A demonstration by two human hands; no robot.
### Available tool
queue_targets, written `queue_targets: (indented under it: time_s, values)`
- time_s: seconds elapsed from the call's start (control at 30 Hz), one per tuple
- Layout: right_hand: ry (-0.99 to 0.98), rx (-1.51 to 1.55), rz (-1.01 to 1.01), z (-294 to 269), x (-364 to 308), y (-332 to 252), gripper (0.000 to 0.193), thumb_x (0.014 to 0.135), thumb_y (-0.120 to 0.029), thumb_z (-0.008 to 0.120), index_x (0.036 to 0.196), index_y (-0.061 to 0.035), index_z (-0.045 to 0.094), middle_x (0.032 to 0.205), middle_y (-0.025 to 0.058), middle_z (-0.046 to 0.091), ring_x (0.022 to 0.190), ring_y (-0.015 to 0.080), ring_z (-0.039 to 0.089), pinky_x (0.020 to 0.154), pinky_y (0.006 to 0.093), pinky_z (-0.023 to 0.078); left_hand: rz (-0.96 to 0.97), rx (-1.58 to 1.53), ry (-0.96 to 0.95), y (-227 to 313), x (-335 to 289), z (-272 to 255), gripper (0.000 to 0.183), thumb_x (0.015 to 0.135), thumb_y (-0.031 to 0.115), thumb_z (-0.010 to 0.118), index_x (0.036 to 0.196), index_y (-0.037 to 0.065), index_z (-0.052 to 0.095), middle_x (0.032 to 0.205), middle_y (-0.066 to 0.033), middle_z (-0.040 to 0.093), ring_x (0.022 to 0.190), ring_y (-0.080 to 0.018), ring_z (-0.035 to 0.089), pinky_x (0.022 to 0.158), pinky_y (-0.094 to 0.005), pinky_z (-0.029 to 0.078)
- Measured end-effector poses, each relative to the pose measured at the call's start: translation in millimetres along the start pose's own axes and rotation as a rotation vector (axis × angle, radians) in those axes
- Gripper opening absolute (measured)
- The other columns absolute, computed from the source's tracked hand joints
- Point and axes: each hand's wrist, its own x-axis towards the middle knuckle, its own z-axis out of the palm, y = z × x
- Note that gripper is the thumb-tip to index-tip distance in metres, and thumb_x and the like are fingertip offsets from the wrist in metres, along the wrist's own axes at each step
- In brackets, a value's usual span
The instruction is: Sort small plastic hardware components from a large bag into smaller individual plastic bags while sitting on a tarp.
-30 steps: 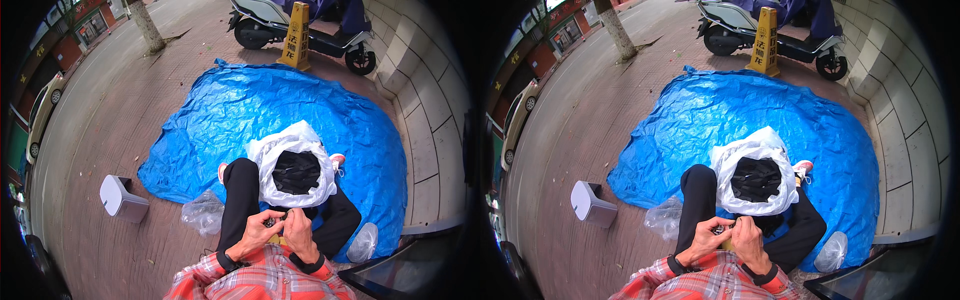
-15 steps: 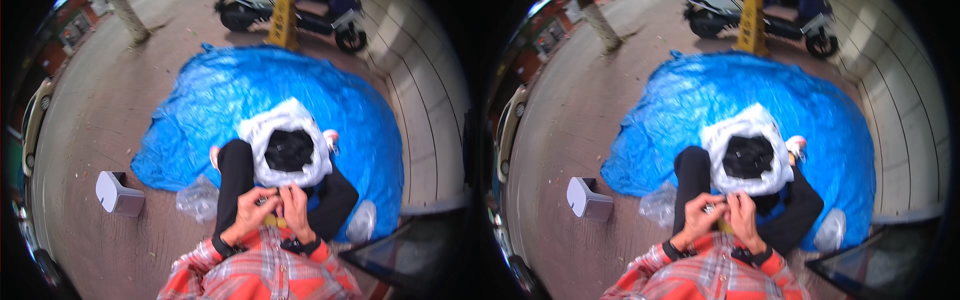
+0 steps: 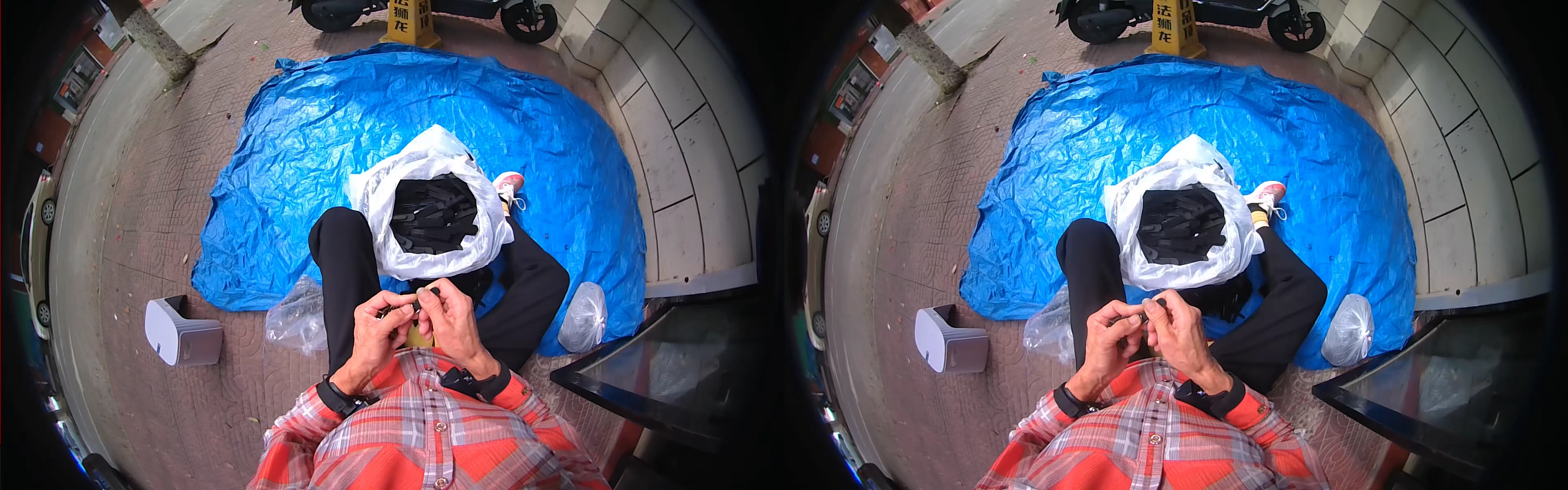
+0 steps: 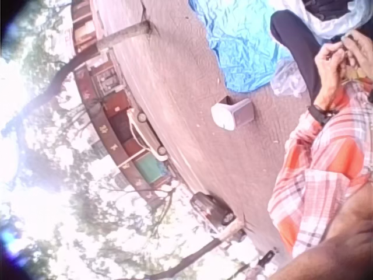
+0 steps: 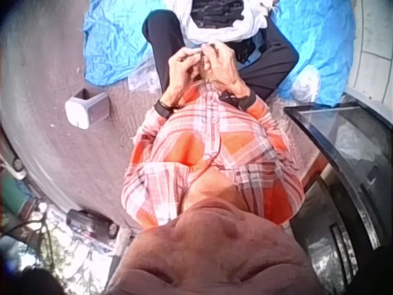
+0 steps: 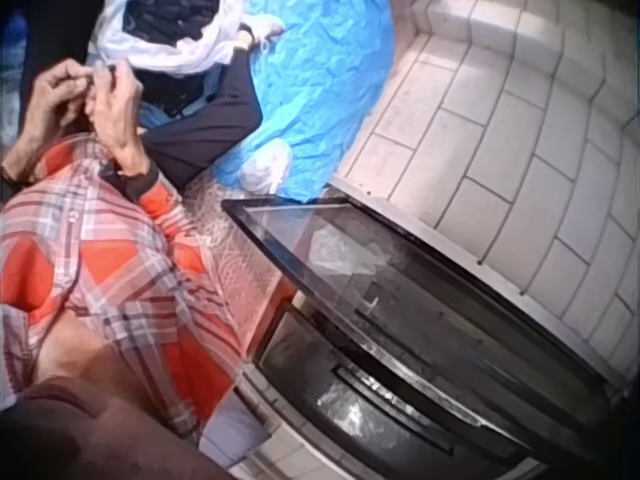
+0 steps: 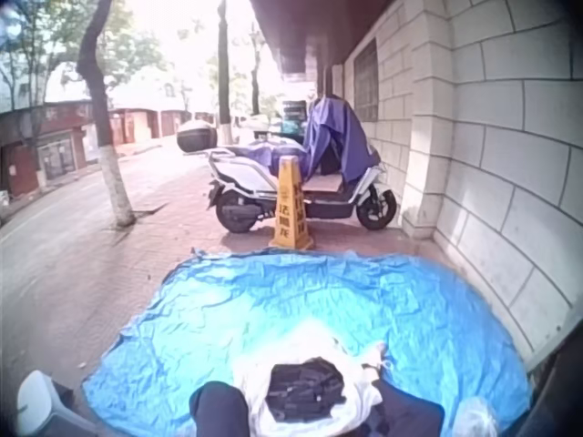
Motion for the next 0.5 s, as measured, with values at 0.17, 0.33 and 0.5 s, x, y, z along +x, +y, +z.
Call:
queue_targets:
  time_s: [0.17,0.33,0.5]
  values:
    - [-0.035,0.001,0.042,-3.2,0.7,-2.8,0.019,0.091,-0.017,0.05,0.084,-0.0001,0.051,0.059,0.0009,0.051,0.047,0.0049,0.049,0.041,0.0194,0.039,-0.024,0.039,0.046,7.2,0.1,7.7,0.008,0.081,0.001,0.057,0.088,-0.001,0.061,0.057,-0.0007,0.051,0.041,-0.0034,0.035,0.038,-0.0182,0.023]
    - [-0.04,0.117,0.083,-5.2,1.9,-1.9,0.019,0.091,-0.018,0.051,0.084,-0.0009,0.051,0.06,0.0014,0.052,0.049,0.0061,0.05,0.041,0.0201,0.041,-0.044,0.061,0.083,12.0,-0.7,14.3,0.007,0.079,-0.001,0.059,0.085,-0.001,0.061,0.056,-0.0003,0.051,0.042,-0.0028,0.037,0.038,-0.0178,0.024]
    - [-0.059,0.239,0.116,-3.8,1.2,-1.9,0.023,0.091,-0.022,0.051,0.08,-0.001,0.051,0.058,0.001,0.052,0.047,0.0053,0.05,0.041,0.0189,0.04,-0.085,0.05,0.094,13.4,-3.0,11.5,0.006,0.079,-0.001,0.059,0.084,-0.001,0.06,0.057,-0.0001,0.051,0.041,-0.0027,0.037,0.037,-0.0176,0.024]
